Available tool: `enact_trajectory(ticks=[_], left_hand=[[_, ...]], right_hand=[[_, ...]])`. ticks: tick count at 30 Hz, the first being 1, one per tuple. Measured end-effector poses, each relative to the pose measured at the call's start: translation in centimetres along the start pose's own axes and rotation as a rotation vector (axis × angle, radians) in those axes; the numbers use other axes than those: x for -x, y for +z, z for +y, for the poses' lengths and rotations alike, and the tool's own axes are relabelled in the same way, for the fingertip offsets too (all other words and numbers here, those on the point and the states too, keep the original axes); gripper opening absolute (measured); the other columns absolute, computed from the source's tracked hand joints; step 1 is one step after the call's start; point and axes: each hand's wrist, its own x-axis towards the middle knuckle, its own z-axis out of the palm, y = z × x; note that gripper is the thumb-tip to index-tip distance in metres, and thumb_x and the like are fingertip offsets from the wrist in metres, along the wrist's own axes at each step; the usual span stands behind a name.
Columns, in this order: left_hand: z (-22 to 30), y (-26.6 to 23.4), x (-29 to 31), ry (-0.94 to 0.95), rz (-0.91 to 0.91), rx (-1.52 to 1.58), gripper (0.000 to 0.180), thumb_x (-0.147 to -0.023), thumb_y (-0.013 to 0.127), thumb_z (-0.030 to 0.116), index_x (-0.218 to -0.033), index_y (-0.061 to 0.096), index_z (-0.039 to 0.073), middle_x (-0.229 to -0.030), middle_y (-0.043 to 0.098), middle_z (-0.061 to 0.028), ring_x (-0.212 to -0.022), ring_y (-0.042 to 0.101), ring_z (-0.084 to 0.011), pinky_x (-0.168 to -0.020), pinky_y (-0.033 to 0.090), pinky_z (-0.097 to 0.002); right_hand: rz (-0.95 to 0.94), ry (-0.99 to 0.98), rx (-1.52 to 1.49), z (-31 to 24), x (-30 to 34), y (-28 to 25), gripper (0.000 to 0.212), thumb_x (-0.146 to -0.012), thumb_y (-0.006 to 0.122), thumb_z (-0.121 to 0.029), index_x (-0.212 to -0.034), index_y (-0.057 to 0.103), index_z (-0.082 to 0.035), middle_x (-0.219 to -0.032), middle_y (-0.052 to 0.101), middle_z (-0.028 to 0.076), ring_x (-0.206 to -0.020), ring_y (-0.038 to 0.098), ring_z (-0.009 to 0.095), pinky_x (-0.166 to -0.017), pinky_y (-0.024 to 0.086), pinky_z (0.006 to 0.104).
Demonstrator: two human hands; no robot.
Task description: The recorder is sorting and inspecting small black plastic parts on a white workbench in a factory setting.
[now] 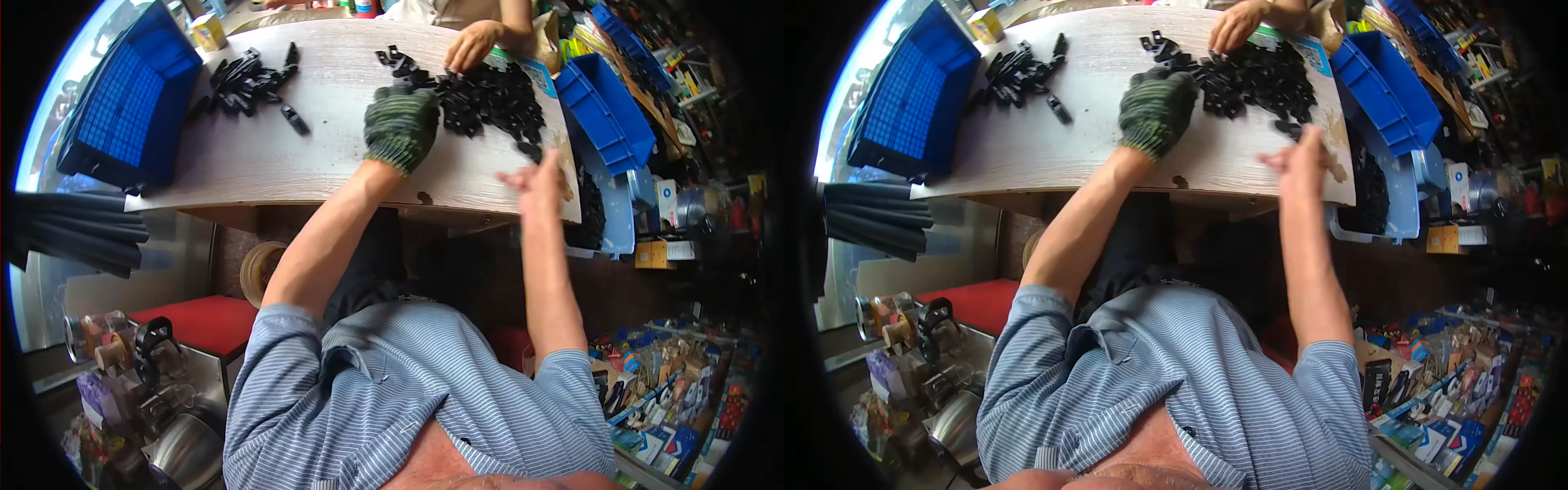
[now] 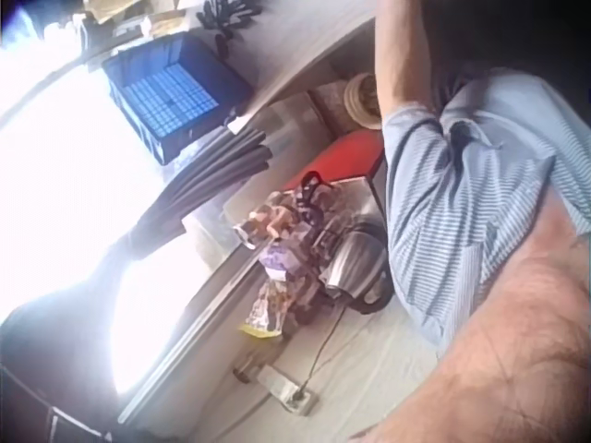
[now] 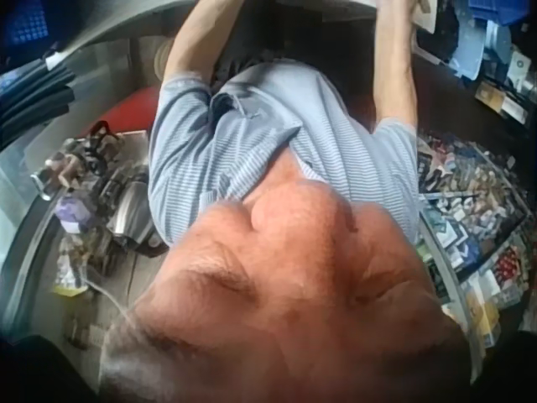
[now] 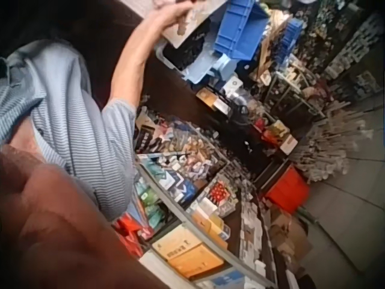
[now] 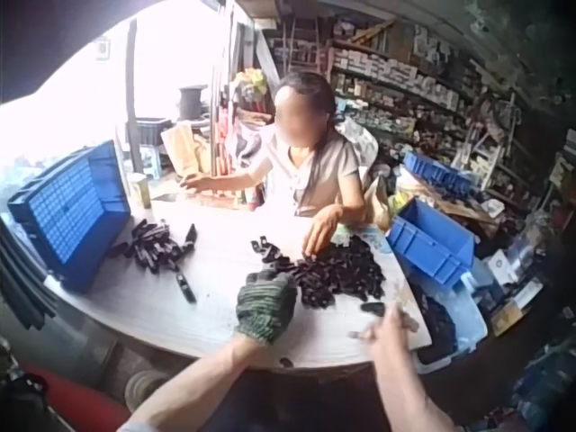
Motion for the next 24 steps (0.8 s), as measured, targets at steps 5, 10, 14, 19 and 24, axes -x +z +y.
enact_trajectory(ticks=[5, 10, 14, 19, 24], left_hand=[[-0.6, 2.1, -0.8, 0.074, -0.073, -0.112, 0.011, -0.085, 0.060, 0.019, -0.089, 0.068, 0.012, -0.096, 0.066, -0.0189, -0.090, 0.062, -0.0398, -0.070, 0.051, -0.0522], [-0.9, 1.7, 0.1, 0.147, -0.002, -0.073, 0.009, -0.083, 0.060, 0.015, -0.089, 0.065, 0.011, -0.088, 0.067, -0.0164, -0.085, 0.063, -0.0376, -0.067, 0.050, -0.0512], [-0.2, 0.0, 0.5, 0.098, -0.126, 0.022, 0.009, -0.084, 0.058, 0.011, -0.090, 0.065, 0.009, -0.088, 0.068, -0.0169, -0.087, 0.064, -0.0367, -0.073, 0.052, -0.0496], [-0.3, 1.1, 2.5, -0.285, -0.212, 0.873, 0.026, -0.096, 0.062, 0.030, -0.094, 0.063, 0.004, -0.080, 0.066, -0.0071, -0.067, 0.063, -0.0192, -0.060, 0.051, -0.0343], [3.2, -1.9, 3.2, -0.546, -0.616, 1.354, 0.028, -0.098, 0.059, 0.031, -0.094, 0.064, 0.004, -0.077, 0.063, -0.0039, -0.065, 0.060, -0.0134, -0.056, 0.048, -0.0278]], right_hand=[[0.459, -0.129, -0.100, -5.8, -5.9, -5.0, 0.039, -0.098, 0.054, -0.040, -0.087, 0.043, -0.004, -0.056, 0.032, 0.004, -0.046, 0.040, 0.019, -0.070, 0.059, 0.0644], [0.453, -0.088, -0.012, -5.0, -6.4, -7.4, 0.052, -0.095, 0.058, -0.036, -0.127, 0.051, 0.004, -0.056, 0.032, 0.004, -0.050, 0.042, 0.018, -0.073, 0.059, 0.0607], [0.134, -0.016, 0.115, -2.3, -2.1, -2.7, 0.044, -0.083, 0.069, -0.032, -0.110, 0.060, 0.001, -0.053, 0.034, 0.003, -0.049, 0.044, 0.016, -0.063, 0.059, 0.0547], [-0.416, 0.028, 0.128, 0.7, 2.1, 2.5, 0.033, -0.088, 0.074, -0.027, -0.110, 0.064, -0.005, -0.048, 0.040, -0.006, -0.039, 0.045, 0.009, -0.045, 0.057, 0.0353], [-0.592, -0.074, 0.212, 3.7, 2.1, 2.7, 0.029, -0.091, 0.075, -0.029, -0.104, 0.070, -0.004, -0.059, 0.048, -0.010, -0.041, 0.034, 0.001, -0.038, 0.031, 0.0204]])
